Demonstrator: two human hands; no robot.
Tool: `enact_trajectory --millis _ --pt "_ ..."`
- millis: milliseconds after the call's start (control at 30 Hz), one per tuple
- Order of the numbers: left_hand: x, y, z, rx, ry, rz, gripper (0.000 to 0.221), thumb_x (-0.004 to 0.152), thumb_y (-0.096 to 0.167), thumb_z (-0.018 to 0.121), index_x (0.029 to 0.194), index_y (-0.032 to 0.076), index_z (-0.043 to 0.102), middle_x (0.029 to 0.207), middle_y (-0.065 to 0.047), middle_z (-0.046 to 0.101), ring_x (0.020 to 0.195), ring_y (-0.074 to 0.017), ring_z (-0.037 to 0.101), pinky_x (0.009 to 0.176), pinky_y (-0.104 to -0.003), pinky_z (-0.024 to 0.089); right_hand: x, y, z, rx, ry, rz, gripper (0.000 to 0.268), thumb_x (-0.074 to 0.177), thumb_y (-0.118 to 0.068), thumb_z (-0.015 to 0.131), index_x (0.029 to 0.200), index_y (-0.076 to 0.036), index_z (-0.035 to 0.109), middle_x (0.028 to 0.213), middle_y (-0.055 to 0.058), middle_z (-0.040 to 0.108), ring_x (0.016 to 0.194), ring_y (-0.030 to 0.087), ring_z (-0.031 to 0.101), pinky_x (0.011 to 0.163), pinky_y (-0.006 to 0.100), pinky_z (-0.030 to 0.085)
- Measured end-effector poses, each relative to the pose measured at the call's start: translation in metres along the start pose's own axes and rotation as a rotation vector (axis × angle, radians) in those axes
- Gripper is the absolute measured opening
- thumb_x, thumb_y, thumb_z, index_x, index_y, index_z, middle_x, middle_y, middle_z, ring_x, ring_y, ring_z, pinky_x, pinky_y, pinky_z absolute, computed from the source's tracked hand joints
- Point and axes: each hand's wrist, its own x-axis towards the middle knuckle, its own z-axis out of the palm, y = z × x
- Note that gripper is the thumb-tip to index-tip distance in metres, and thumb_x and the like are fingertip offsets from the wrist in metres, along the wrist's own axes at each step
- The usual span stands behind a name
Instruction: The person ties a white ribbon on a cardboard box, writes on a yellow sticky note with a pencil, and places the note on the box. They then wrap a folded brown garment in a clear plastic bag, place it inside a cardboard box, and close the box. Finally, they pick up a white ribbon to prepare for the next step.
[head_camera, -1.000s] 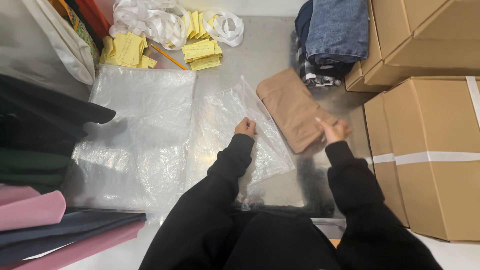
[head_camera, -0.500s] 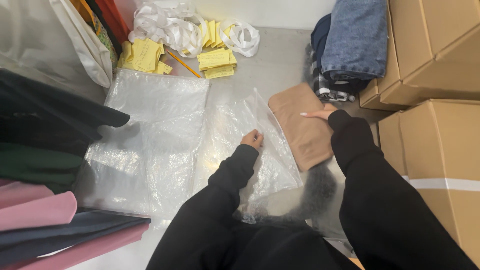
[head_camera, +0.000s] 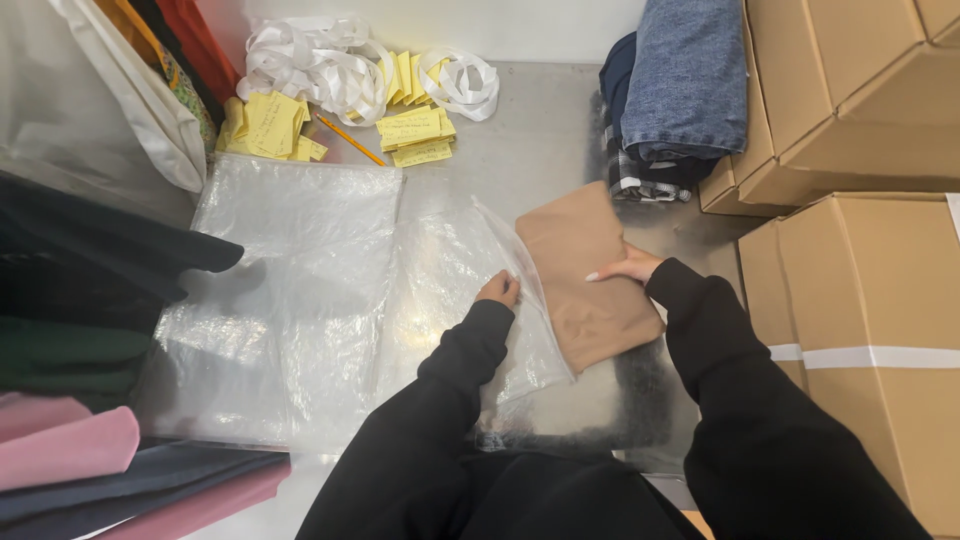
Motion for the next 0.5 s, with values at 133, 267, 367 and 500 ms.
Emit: enact_trajectory --millis 133,267,367,500 --pt "0.033 -0.022 0.026 0.14 0.058 0.038 0.033 0.098 0.048 0.048 0.107 0.017 0.057 0.118 -0.012 0.068 0.116 -0.0294 0.066 0.1 -0.047 0.052 0.036 0.051 -0.023 0.092 0.02 0.087 0.093 0.064 -0.004 0.086 0.148 -0.02 0.05 0.136 0.022 0.062 0.119 0.044 0.062 0.093 0.063 0.05" --pt "0.02 -0.01 0.025 0.238 0.072 0.04 0.034 0.096 0.051 0.05 0.107 0.02 0.059 0.116 -0.006 0.064 0.115 -0.0262 0.066 0.098 -0.047 0.051 0.09 0.123 -0.073 0.251 0.076 0.168 0.075 0.065 -0.013 0.085 0.136 -0.015 0.061 0.122 0.023 0.068 0.104 0.043 0.068 0.084 0.059 0.054" --pt "0.002 0.006 0.024 0.29 0.075 0.02 0.029 0.094 0.047 0.054 0.104 0.021 0.06 0.112 -0.002 0.062 0.113 -0.0235 0.065 0.096 -0.046 0.05 0.083 0.146 -0.102 0.372 0.112 0.172 0.056 0.067 -0.018 0.081 0.121 -0.009 0.07 0.111 0.022 0.072 0.094 0.04 0.072 0.08 0.054 0.057" --pt "-0.04 0.047 0.011 0.328 0.085 -0.025 0.023 0.089 0.045 0.061 0.093 0.022 0.06 0.105 0.002 0.057 0.111 -0.022 0.06 0.096 -0.048 0.046 0.072 0.16 -0.141 0.52 0.14 0.033 0.041 0.071 -0.017 0.077 0.11 -0.006 0.073 0.102 0.019 0.074 0.083 0.035 0.075 0.076 0.047 0.061"
